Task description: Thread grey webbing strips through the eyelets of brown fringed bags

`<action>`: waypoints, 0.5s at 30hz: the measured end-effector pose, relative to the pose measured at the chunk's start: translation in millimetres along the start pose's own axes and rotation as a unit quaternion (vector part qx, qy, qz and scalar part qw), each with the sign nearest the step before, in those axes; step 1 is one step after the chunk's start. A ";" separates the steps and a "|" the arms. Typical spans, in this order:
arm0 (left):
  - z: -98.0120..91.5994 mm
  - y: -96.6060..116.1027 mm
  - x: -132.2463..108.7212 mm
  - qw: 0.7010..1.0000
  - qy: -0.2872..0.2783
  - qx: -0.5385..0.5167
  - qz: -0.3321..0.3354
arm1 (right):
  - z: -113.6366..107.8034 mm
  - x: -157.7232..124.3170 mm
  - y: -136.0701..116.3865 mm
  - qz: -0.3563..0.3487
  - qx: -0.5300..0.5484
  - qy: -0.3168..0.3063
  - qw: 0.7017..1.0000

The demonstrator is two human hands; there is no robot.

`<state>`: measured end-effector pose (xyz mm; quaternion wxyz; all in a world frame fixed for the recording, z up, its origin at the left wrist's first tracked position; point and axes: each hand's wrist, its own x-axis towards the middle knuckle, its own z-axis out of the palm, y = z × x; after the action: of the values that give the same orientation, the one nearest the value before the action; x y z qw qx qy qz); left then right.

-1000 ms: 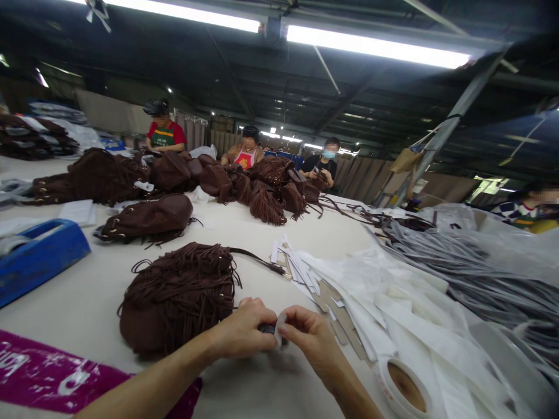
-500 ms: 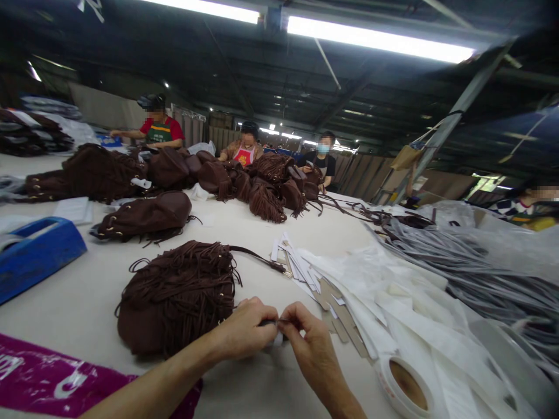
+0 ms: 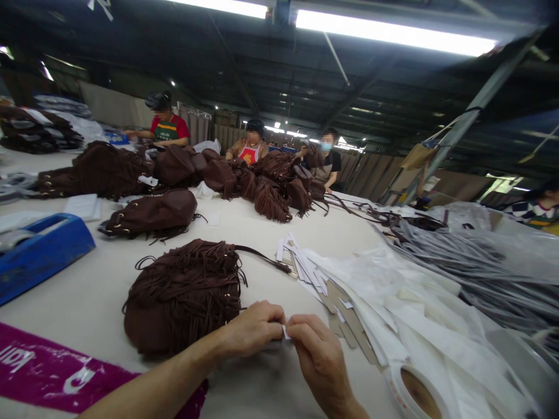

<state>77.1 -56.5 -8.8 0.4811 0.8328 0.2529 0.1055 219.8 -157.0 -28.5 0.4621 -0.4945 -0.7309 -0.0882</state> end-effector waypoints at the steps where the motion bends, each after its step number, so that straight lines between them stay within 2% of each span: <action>1: -0.4 0.4 -0.5 1.000 -0.001 -0.007 0.000 | -1.1 -1.3 0.0 -0.002 0.000 -0.003 1.000; 8: -4.4 1.7 -2.2 0.994 -0.046 -0.095 -0.004 | -5.2 -11.6 -1.0 -0.034 0.005 -0.040 0.999; 15: -5.2 -6.7 1.0 0.988 -0.038 -0.148 -0.035 | -11.3 -14.9 4.2 -0.069 -0.002 -0.085 0.994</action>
<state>73.6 -49.3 -11.9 0.6115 0.7467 0.2447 0.0930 231.0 -171.1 -35.0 0.3899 -0.4494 -0.7999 -0.0788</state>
